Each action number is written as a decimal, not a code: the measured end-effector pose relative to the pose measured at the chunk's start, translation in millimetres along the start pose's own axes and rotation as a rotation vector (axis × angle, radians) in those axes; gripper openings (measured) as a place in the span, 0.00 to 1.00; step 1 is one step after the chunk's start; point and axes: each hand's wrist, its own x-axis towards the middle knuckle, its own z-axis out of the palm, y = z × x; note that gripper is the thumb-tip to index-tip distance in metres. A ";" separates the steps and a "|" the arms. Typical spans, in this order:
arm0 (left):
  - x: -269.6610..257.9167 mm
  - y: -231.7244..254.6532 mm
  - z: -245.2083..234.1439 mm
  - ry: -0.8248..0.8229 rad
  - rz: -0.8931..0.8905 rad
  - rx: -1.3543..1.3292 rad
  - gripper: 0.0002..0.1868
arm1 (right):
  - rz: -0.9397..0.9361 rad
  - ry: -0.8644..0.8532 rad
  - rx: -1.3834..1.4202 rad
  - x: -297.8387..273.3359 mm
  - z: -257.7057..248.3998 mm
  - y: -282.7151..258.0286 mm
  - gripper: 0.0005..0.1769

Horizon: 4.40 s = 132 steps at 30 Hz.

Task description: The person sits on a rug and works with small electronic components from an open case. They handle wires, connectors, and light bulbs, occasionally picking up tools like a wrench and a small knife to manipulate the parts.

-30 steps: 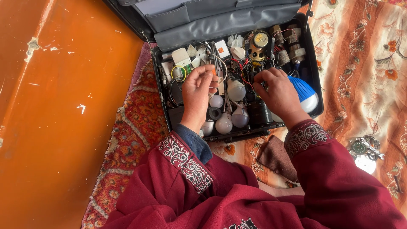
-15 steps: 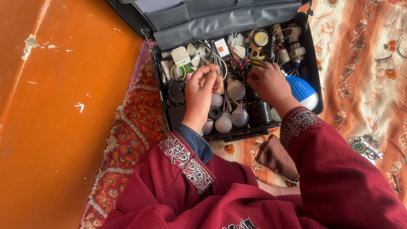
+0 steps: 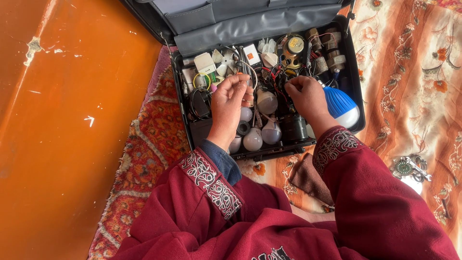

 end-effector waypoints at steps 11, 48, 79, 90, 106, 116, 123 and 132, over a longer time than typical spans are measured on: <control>-2.1 -2.4 3.3 -0.019 0.022 -0.009 0.10 | -0.016 0.073 -0.164 4.1 -5.1 -37.2 0.08; -13.1 -0.9 5.5 -0.073 0.001 0.043 0.09 | -0.476 0.173 -0.353 -54.7 -103.6 1.3 0.14; -100.3 0.5 61.0 -0.866 0.436 1.213 0.08 | 0.733 -0.104 -0.589 -239.2 -236.9 166.5 0.15; -94.2 -12.1 56.7 -0.829 0.496 1.193 0.07 | 0.833 -0.165 -0.320 -270.5 -217.8 248.2 0.32; -115.1 13.7 65.3 -0.908 0.273 1.097 0.11 | 0.700 -0.199 0.164 -262.0 -246.2 127.5 0.22; -186.9 -31.1 84.8 -0.720 -0.461 -0.041 0.29 | 0.324 -0.372 0.345 -251.6 -187.8 -34.9 0.17; -161.4 -67.1 69.2 -0.435 -0.656 -0.305 0.22 | 0.326 -0.208 0.283 -239.0 -132.5 -23.7 0.22; -155.2 -33.5 76.4 -0.387 -0.693 -0.322 0.28 | -0.048 -0.398 -0.992 -239.5 -53.1 27.4 0.53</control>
